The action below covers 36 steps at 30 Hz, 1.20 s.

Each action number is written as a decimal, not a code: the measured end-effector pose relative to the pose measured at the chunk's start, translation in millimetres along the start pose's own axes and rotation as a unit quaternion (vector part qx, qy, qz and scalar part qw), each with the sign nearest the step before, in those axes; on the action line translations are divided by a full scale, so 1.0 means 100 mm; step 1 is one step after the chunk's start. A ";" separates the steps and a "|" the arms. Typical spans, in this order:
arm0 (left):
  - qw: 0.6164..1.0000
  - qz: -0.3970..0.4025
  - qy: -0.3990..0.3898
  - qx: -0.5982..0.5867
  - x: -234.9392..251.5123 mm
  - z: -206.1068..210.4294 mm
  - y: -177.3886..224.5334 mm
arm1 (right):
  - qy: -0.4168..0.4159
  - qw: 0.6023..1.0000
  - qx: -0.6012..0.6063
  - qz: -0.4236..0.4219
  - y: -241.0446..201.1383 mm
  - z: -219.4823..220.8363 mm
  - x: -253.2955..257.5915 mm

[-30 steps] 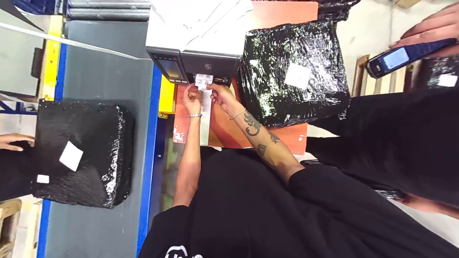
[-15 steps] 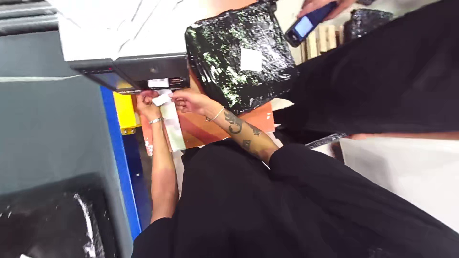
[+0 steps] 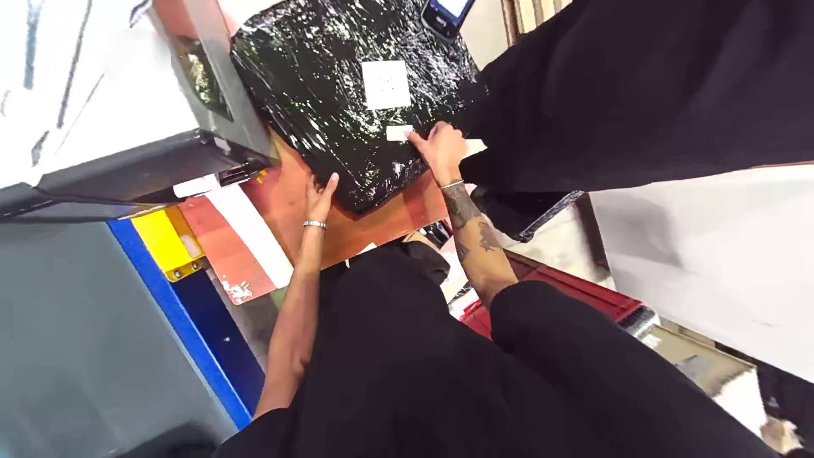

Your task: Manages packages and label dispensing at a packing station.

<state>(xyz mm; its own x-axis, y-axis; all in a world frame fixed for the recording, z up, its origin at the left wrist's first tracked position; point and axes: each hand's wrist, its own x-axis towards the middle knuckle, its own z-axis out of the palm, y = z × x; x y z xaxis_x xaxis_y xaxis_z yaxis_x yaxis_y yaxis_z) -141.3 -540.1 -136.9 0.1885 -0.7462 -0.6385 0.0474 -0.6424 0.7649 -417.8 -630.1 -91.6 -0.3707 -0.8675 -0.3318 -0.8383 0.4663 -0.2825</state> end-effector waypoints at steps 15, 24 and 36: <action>0.991 0.009 0.104 0.077 0.32 0.30 0.01 | 0.082 0.993 0.070 -0.056 0.63 -0.14 1.64; 0.996 -0.022 0.090 -0.004 -0.22 0.06 -0.46 | 0.008 0.997 0.054 0.054 0.97 -0.28 0.67; 0.964 0.254 0.057 -0.054 -3.03 -0.60 -1.81 | 0.140 0.978 0.140 0.070 2.35 -0.62 -2.61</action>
<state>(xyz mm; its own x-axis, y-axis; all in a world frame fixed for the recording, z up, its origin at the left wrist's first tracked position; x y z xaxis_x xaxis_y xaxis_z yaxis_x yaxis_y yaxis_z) -148.0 -187.5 -76.4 0.3197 -0.9322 -0.1695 0.0207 -0.1720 0.9849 -543.5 -305.1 -15.5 -0.6026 -0.7864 -0.1359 -0.6430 0.5793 -0.5009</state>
